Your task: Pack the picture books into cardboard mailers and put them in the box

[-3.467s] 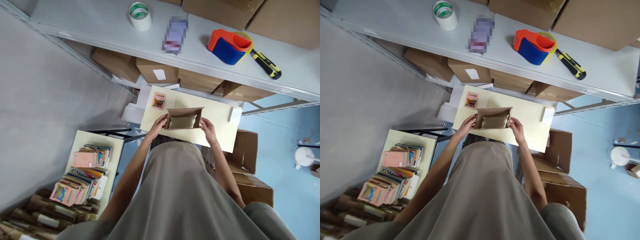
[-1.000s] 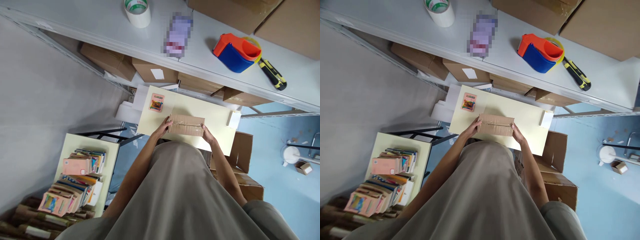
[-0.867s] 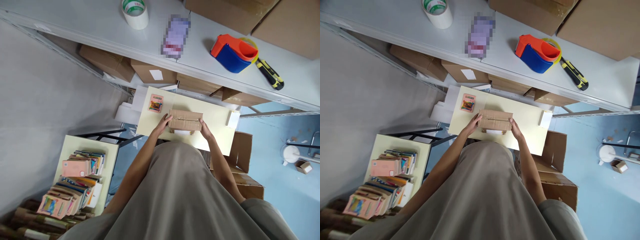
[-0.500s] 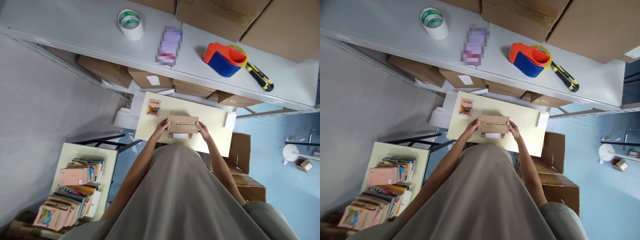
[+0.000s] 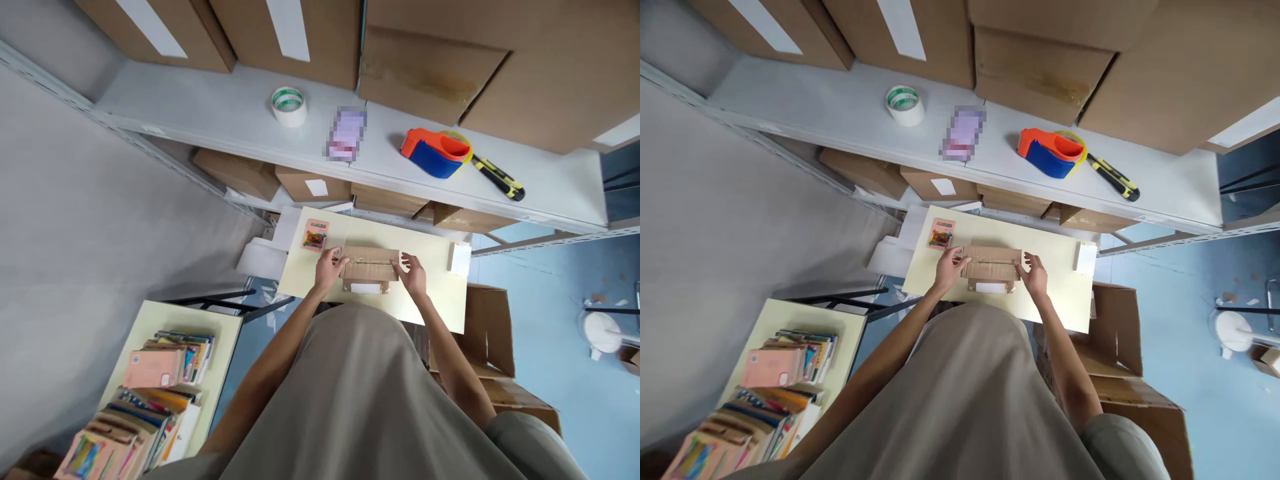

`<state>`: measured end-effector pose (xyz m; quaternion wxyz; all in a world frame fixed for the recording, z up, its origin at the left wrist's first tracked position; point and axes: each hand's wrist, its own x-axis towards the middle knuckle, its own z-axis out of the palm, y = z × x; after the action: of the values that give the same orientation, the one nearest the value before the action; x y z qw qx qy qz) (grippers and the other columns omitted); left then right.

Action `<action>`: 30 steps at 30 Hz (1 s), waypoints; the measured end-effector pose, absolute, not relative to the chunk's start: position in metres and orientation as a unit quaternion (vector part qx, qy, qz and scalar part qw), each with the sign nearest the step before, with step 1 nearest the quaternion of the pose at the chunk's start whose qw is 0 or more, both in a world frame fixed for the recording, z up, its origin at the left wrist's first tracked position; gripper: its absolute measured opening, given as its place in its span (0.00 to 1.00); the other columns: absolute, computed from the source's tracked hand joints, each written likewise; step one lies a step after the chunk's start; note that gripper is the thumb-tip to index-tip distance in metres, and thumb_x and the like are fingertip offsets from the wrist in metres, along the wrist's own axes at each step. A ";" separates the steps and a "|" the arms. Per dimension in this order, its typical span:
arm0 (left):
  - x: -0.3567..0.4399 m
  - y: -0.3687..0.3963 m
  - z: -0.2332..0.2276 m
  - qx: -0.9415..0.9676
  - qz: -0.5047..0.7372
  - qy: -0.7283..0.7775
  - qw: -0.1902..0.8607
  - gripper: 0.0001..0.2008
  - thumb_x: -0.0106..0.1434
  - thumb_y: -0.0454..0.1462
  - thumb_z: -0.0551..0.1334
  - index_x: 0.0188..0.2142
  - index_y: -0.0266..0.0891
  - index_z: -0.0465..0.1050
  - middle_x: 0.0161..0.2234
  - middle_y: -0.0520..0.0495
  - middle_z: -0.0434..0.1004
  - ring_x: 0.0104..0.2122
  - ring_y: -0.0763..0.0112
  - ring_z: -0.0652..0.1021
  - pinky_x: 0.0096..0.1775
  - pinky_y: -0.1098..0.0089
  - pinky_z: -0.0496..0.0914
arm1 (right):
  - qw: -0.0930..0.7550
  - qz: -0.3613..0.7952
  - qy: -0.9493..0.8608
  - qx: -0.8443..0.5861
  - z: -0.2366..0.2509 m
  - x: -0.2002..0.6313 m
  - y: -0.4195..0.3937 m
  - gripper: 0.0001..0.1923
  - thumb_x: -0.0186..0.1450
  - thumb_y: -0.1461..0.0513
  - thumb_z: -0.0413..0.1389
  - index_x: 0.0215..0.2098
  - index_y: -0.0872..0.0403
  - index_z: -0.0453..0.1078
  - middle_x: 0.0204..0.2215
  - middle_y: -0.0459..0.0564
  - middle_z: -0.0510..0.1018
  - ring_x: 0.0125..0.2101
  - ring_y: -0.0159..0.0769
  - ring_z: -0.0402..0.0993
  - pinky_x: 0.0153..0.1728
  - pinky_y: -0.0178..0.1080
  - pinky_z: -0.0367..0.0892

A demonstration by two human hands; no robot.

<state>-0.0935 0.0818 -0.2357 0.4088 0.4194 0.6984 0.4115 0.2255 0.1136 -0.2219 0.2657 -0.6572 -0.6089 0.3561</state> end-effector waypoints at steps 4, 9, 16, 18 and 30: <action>-0.094 0.104 -0.189 0.536 0.424 0.651 0.331 0.16 0.67 0.41 0.75 0.53 0.46 0.83 0.56 0.37 0.82 0.61 0.43 0.79 0.70 0.46 0.69 | 0.268 0.279 -0.687 -0.615 -0.178 0.214 0.129 0.31 0.74 0.35 0.56 0.59 0.46 0.81 0.58 0.63 0.83 0.56 0.63 0.81 0.62 0.65 0.77; -0.069 0.173 -0.095 0.643 0.487 0.524 0.273 0.10 0.76 0.41 0.67 0.53 0.47 0.85 0.55 0.40 0.85 0.58 0.49 0.81 0.67 0.52 0.71 | 0.321 0.148 -0.757 -0.549 -0.075 0.205 0.204 0.27 0.79 0.45 0.54 0.67 0.49 0.76 0.65 0.65 0.78 0.67 0.64 0.73 0.72 0.66 0.66; -0.014 0.270 0.007 0.688 0.539 0.440 0.206 0.12 0.75 0.32 0.64 0.51 0.42 0.85 0.51 0.41 0.87 0.53 0.55 0.83 0.63 0.56 0.74 | 0.147 0.029 -0.771 -0.619 0.007 0.183 0.333 0.34 0.76 0.55 0.57 0.71 0.71 0.63 0.66 0.84 0.75 0.69 0.73 0.71 0.72 0.71 0.58; -0.006 0.279 0.013 0.682 0.544 0.436 0.222 0.12 0.73 0.30 0.64 0.49 0.41 0.85 0.49 0.41 0.87 0.51 0.56 0.83 0.61 0.56 0.75 | 0.103 0.056 -0.766 -0.632 0.006 0.178 0.353 0.33 0.76 0.56 0.57 0.69 0.74 0.63 0.63 0.87 0.77 0.66 0.73 0.75 0.72 0.70 0.59; -0.016 0.169 -0.055 0.549 0.577 0.456 0.397 0.14 0.75 0.45 0.71 0.55 0.43 0.81 0.51 0.41 0.88 0.49 0.58 0.87 0.57 0.57 0.80 | 0.326 0.236 -0.716 -0.571 -0.027 0.186 0.239 0.34 0.76 0.34 0.57 0.63 0.49 0.68 0.51 0.61 0.85 0.52 0.60 0.83 0.59 0.61 0.77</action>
<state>-0.0156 0.1689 -0.0551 0.3972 0.5490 0.4559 0.5770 0.1863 0.2391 -0.0275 0.3257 -0.5709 -0.7156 0.2364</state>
